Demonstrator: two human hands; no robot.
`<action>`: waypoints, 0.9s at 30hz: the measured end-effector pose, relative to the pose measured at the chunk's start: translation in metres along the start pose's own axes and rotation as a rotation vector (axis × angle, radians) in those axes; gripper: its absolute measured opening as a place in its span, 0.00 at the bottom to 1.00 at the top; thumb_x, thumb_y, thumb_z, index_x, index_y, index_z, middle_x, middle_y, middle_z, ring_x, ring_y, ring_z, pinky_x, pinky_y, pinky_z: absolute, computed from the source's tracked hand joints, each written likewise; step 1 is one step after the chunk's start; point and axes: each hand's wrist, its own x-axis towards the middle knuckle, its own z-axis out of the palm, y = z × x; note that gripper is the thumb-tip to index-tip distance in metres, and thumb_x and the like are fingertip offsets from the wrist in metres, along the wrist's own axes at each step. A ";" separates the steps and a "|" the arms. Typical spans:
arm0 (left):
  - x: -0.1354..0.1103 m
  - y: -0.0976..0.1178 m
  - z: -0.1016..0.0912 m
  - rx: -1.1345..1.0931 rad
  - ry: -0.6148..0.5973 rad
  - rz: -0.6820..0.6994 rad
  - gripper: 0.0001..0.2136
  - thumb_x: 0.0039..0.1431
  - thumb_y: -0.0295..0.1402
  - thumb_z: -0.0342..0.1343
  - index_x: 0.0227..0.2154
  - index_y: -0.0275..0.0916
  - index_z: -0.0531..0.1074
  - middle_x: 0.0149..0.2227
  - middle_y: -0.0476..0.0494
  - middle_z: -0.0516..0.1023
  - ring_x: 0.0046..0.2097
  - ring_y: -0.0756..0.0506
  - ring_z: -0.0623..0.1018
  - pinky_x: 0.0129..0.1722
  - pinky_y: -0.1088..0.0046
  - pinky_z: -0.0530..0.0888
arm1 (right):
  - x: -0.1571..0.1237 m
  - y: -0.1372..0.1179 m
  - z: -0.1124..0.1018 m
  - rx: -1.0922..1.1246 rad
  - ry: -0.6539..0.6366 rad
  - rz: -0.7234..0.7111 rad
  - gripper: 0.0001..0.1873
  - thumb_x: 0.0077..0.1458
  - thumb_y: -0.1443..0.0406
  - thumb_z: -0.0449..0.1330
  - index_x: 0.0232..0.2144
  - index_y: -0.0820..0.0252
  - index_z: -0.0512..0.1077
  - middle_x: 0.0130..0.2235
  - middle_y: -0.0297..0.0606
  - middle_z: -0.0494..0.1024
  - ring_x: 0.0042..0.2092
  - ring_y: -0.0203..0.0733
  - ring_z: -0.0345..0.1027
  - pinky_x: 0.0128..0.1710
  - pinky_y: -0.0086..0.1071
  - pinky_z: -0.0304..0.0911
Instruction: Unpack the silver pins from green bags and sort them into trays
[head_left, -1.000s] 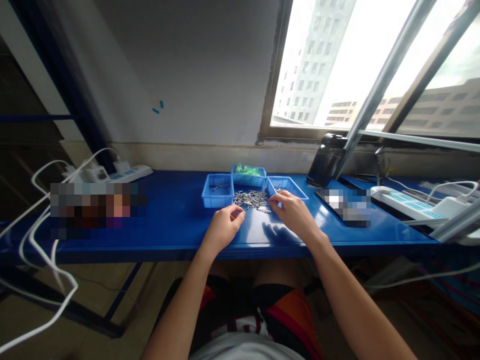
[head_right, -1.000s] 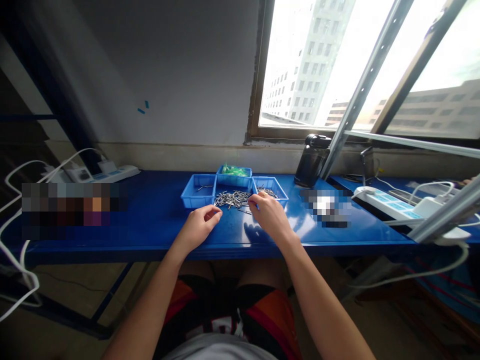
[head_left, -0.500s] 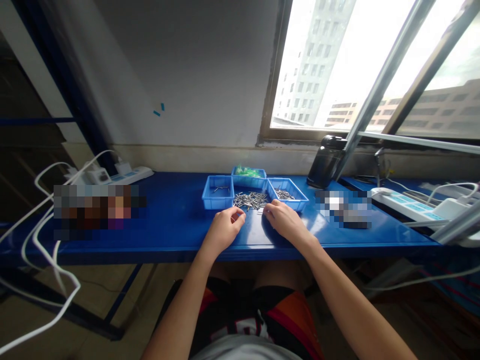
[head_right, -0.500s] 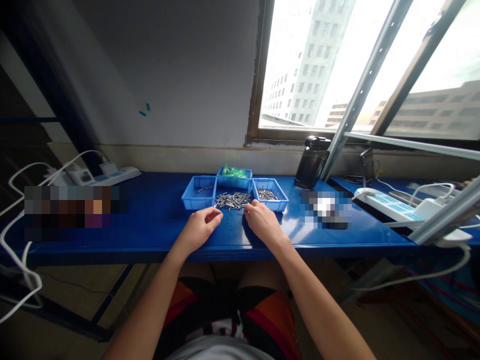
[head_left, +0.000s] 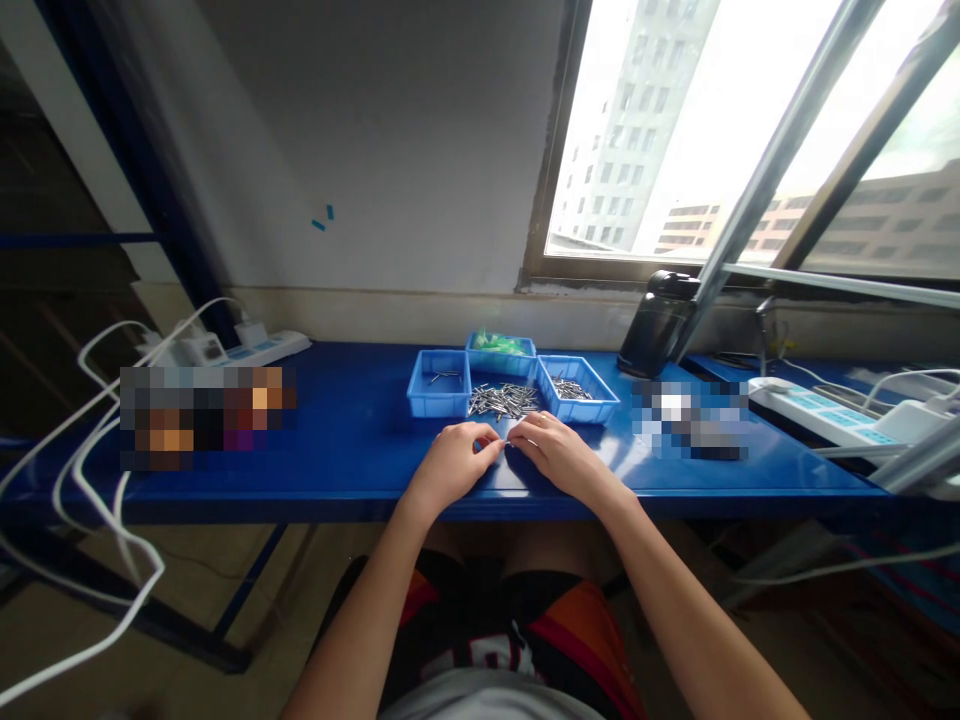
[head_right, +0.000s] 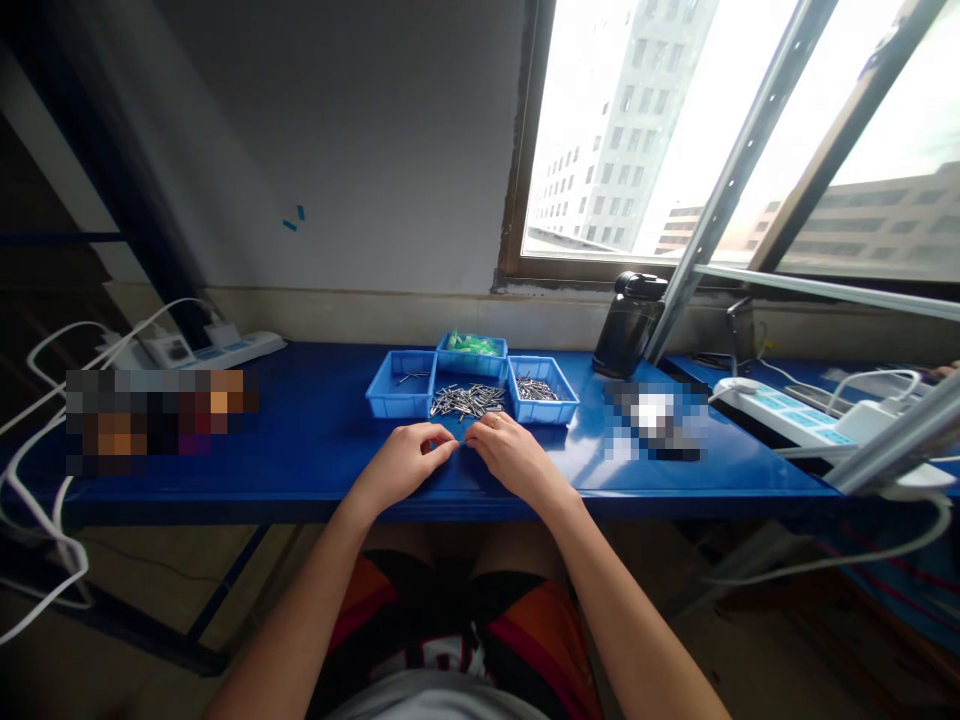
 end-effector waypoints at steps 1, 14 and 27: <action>0.000 0.000 0.000 0.000 0.000 0.000 0.12 0.57 0.37 0.48 0.28 0.40 0.75 0.33 0.45 0.78 0.35 0.46 0.75 0.35 0.73 0.67 | -0.001 0.000 0.000 0.027 -0.004 -0.002 0.11 0.62 0.66 0.49 0.35 0.57 0.71 0.35 0.39 0.72 0.39 0.41 0.64 0.40 0.33 0.62; -0.001 0.002 -0.003 -0.058 -0.013 -0.014 0.10 0.56 0.34 0.48 0.29 0.39 0.75 0.33 0.45 0.78 0.37 0.44 0.75 0.38 0.72 0.69 | -0.005 -0.006 -0.007 0.229 0.066 0.099 0.09 0.59 0.62 0.53 0.38 0.56 0.72 0.38 0.39 0.74 0.41 0.41 0.67 0.41 0.33 0.63; -0.001 0.004 -0.003 -0.118 0.001 -0.063 0.12 0.57 0.35 0.46 0.30 0.39 0.74 0.33 0.43 0.79 0.37 0.43 0.76 0.37 0.72 0.69 | -0.007 -0.004 -0.009 0.332 0.093 0.182 0.10 0.59 0.63 0.52 0.32 0.59 0.73 0.32 0.36 0.76 0.34 0.38 0.69 0.35 0.29 0.63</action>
